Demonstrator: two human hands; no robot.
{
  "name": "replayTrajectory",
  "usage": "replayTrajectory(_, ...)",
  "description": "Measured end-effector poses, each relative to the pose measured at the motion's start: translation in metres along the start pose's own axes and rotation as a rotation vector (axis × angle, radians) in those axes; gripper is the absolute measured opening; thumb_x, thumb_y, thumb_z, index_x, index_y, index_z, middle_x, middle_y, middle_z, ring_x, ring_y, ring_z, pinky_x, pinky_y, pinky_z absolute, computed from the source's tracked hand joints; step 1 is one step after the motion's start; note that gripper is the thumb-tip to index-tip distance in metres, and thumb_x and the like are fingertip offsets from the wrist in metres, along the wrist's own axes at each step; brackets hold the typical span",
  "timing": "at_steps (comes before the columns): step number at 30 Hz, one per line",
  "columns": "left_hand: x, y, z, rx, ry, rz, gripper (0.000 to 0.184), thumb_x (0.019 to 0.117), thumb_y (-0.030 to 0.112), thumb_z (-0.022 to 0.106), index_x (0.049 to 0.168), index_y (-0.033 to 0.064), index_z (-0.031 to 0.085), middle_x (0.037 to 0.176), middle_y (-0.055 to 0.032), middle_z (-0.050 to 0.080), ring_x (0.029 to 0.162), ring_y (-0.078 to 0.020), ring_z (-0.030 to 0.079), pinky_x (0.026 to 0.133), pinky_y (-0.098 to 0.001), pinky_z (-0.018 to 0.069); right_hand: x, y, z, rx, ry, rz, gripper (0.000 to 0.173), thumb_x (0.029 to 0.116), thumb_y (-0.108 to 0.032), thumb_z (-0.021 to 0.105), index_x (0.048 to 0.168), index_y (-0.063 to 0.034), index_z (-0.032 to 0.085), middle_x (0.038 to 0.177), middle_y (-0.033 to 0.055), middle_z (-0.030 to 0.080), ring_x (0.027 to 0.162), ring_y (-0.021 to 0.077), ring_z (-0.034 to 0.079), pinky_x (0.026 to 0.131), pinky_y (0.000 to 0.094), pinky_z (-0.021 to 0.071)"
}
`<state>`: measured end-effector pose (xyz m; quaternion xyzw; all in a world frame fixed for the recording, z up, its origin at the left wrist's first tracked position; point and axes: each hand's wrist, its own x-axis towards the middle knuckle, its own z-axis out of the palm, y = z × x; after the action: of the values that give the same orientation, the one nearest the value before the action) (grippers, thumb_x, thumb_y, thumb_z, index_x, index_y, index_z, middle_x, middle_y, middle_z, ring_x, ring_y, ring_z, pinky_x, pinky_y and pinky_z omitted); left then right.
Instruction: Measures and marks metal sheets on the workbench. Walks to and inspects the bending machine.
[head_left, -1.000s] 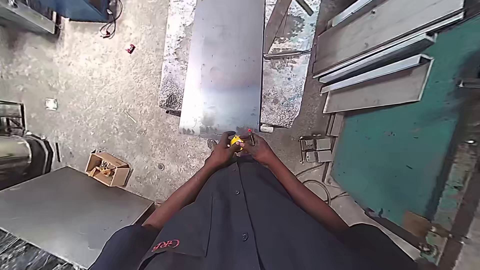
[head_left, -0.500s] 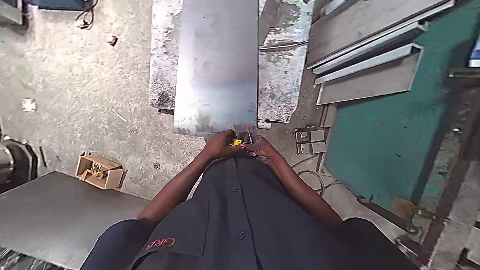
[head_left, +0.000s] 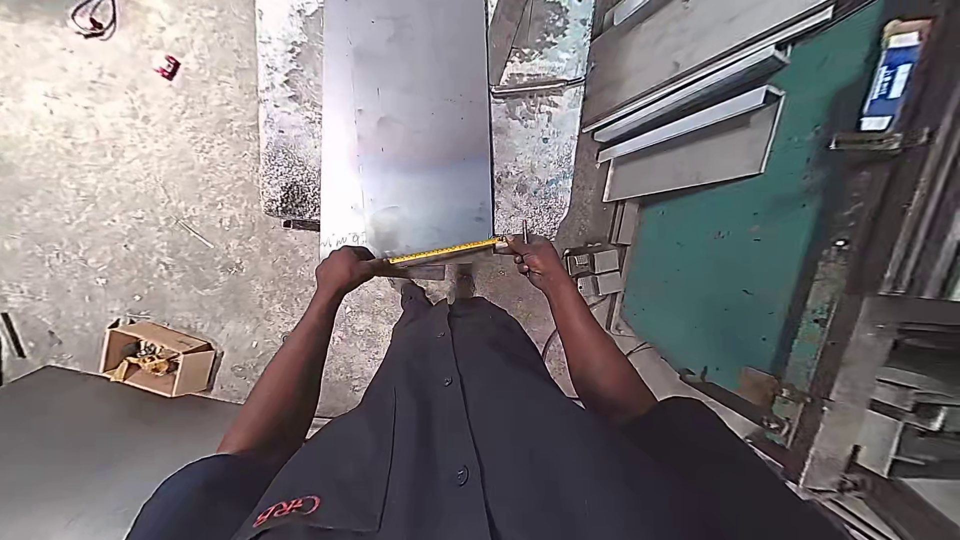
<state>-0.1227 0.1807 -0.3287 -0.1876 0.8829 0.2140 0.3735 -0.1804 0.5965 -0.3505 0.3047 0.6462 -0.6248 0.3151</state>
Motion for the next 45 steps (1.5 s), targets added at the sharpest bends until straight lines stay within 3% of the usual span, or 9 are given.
replayTrajectory(10, 0.02, -0.009, -0.001, 0.028, -0.027, 0.013, 0.051, 0.0802, 0.076, 0.062, 0.093, 0.0288, 0.077, 0.098, -0.0094, 0.075, 0.095, -0.0382, 0.07, 0.075, -0.0761, 0.0491, -0.035, -0.027, -0.046, 0.124, 0.022, -0.105, 0.029, 0.1083, -0.035, 0.052, 0.111, -0.0094, 0.065, 0.087, 0.0007, 0.068, 0.049, 0.003, 0.045, 0.041, 0.0171, 0.0329)
replayTrajectory(13, 0.027, -0.014, -0.001, 0.023, -0.026, 0.004, 0.053, 0.0786, 0.077, 0.063, 0.092, 0.0274, 0.077, 0.097, -0.0101, 0.074, 0.095, -0.0382, 0.07, 0.075, -0.0759, 0.0485, -0.035, -0.035, -0.04, 0.228, -0.022, -0.253, 0.033, 0.1099, -0.038, 0.045, 0.108, -0.0097, 0.063, 0.094, 0.004, 0.068, 0.07, 0.0127, 0.063, 0.064, 0.0294, 0.0567)
replayTrajectory(15, 0.03, -0.013, -0.004, 0.009, -0.034, -0.01, 0.05, 0.0814, 0.073, 0.066, 0.098, 0.0265, 0.078, 0.1, -0.0128, 0.075, 0.099, -0.0404, 0.069, 0.08, -0.078, 0.0478, -0.024, -0.038, -0.033, 0.219, -0.08, -0.357, 0.043, 0.1107, -0.047, 0.036, 0.111, -0.0126, 0.062, 0.097, 0.003, 0.064, 0.08, 0.0166, 0.063, 0.076, 0.0378, 0.0582)
replayTrajectory(19, 0.036, -0.01, -0.01, 0.008, -0.067, 0.0, 0.05, 0.0811, 0.071, 0.068, 0.101, 0.0258, 0.078, 0.101, -0.0122, 0.075, 0.101, -0.0395, 0.069, 0.082, -0.0774, 0.0476, 0.003, -0.047, -0.014, 0.071, -0.131, -0.39, 0.057, 0.1108, -0.053, 0.024, 0.113, -0.0131, 0.064, 0.073, -0.0012, 0.058, 0.06, 0.0123, 0.056, 0.056, 0.0306, 0.0514)
replayTrajectory(26, 0.048, -0.019, -0.013, 0.036, -0.09, 0.014, 0.05, 0.081, 0.07, 0.068, 0.098, 0.0244, 0.078, 0.1, -0.0126, 0.075, 0.1, -0.04, 0.069, 0.081, -0.0778, 0.0471, 0.026, -0.051, -0.001, 0.147, -0.16, -0.442, 0.028, 0.1084, -0.039, 0.051, 0.11, -0.0109, 0.055, 0.079, 0.0038, 0.059, 0.064, 0.0166, 0.06, 0.06, 0.0349, 0.0564)
replayTrajectory(32, 0.047, -0.012, -0.017, 0.092, -0.074, -0.012, 0.055, 0.0784, 0.075, 0.065, 0.098, 0.0259, 0.078, 0.099, -0.0128, 0.075, 0.099, -0.0412, 0.07, 0.079, -0.0789, 0.047, 0.034, -0.041, 0.003, -0.056, -0.154, -0.51, 0.036, 0.1111, -0.04, 0.043, 0.102, -0.0124, 0.064, 0.072, -0.0012, 0.052, 0.054, 0.0105, 0.046, 0.049, 0.0273, 0.0425)
replayTrajectory(35, 0.049, -0.008, -0.015, 0.148, -0.063, -0.037, 0.06, 0.077, 0.079, 0.064, 0.094, 0.0229, 0.076, 0.097, -0.0156, 0.074, 0.096, -0.0428, 0.069, 0.076, -0.0779, 0.0472, 0.033, -0.04, 0.007, -0.083, -0.232, -0.478, 0.032, 0.1107, -0.035, 0.045, 0.11, -0.0082, 0.063, 0.065, -0.0011, 0.053, 0.05, 0.0104, 0.05, 0.046, 0.0259, 0.0457)
replayTrajectory(39, 0.044, 0.008, -0.017, 0.232, -0.063, -0.094, 0.061, 0.0797, 0.077, 0.063, 0.095, 0.0188, 0.076, 0.099, -0.02, 0.074, 0.098, -0.0468, 0.069, 0.076, -0.0784, 0.0468, 0.042, -0.03, 0.006, -0.201, -0.314, -0.5, 0.017, 0.1016, -0.021, 0.065, 0.107, -0.0065, 0.058, 0.073, 0.0022, 0.058, 0.057, 0.0119, 0.055, 0.053, 0.028, 0.0491)
replayTrajectory(45, 0.036, 0.014, -0.015, 0.271, -0.018, -0.098, 0.065, 0.0765, 0.08, 0.061, 0.087, 0.0177, 0.074, 0.093, -0.0198, 0.073, 0.092, -0.047, 0.069, 0.07, -0.0775, 0.0468, 0.048, -0.021, 0.002, -0.375, -0.472, -0.436, 0.02, 0.1026, -0.017, 0.06, 0.115, -0.0032, 0.066, 0.089, 0.0088, 0.072, 0.073, 0.0157, 0.069, 0.068, 0.0346, 0.0616)
